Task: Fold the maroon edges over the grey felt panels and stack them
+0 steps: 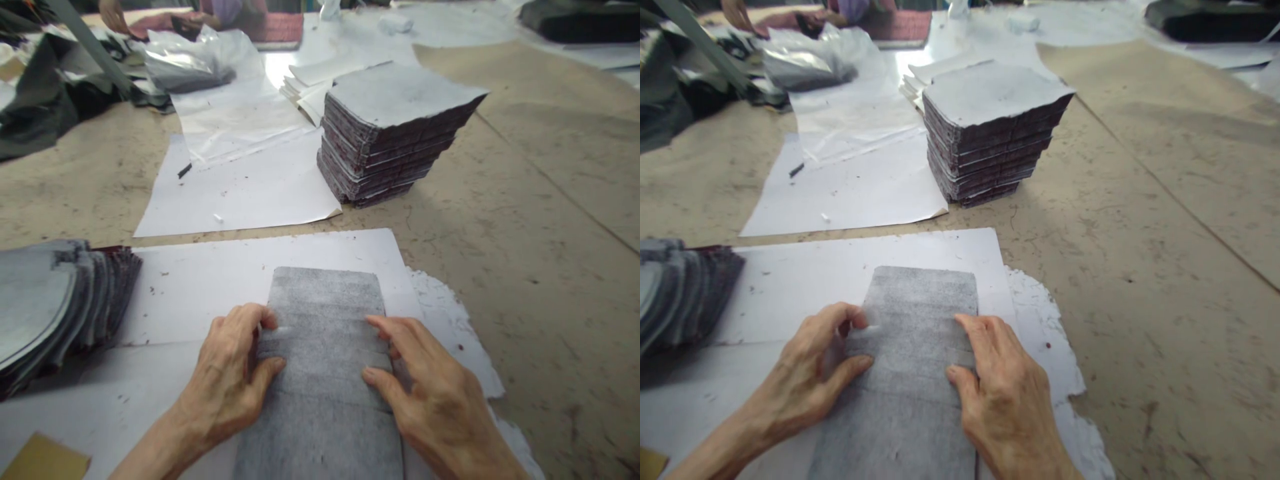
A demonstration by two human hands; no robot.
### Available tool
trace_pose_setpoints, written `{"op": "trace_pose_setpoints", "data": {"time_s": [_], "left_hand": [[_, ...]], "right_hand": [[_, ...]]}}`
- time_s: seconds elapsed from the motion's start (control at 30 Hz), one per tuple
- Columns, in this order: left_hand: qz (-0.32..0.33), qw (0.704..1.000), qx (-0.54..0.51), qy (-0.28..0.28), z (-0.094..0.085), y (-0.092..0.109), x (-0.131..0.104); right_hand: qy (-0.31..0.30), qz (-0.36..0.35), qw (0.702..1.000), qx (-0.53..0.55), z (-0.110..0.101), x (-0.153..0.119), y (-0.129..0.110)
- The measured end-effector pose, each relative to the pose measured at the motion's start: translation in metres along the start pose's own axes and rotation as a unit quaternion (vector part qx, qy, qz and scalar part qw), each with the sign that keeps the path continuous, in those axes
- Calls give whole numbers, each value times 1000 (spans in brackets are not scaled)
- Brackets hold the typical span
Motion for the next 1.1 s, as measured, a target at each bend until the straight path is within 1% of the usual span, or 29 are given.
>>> {"op": "trace_pose_setpoints", "data": {"time_s": [0.1,0.17,0.23,0.37,0.5,0.57,0.63,0.7,0.77,0.83,0.93,1.1], "left_hand": [[-33,999,-29,15,3,-2,-3],[-57,997,-54,25,6,-4,-6],[-75,995,-56,35,7,-7,-10],[-68,997,-28,28,5,-13,-24],[-106,994,-27,-10,4,-12,-38],[-128,991,-34,-9,4,-9,-40],[-152,988,-30,8,5,-7,-39],[-152,988,-16,10,7,-7,-38],[-142,990,-1,0,8,-11,-37],[-135,991,3,-12,9,-16,-37],[-134,991,1,-14,9,-21,-37],[-120,993,-3,-18,8,-18,-36]], "right_hand": [[-34,10,999,-6,-1,2,3],[-39,20,999,-6,-2,4,4],[-36,21,999,-5,-2,6,4],[-14,29,999,-11,0,6,3],[14,91,996,-1,2,-5,6],[13,121,992,22,2,-15,9],[10,136,990,39,2,-25,10],[15,140,989,42,3,-33,9],[27,142,989,39,4,-36,7],[43,146,988,39,5,-35,4],[48,149,986,49,6,-32,0],[50,161,985,46,5,-28,-3]]}}
Point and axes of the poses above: each hand's wrist, its own x-axis towards the middle knuckle, its own z-axis out of the palm, y = z × x, the point moved 1 cm from there along x, towards the middle knuckle, and after that the axes turned 6 degrees about x, right-handed, at the moved point
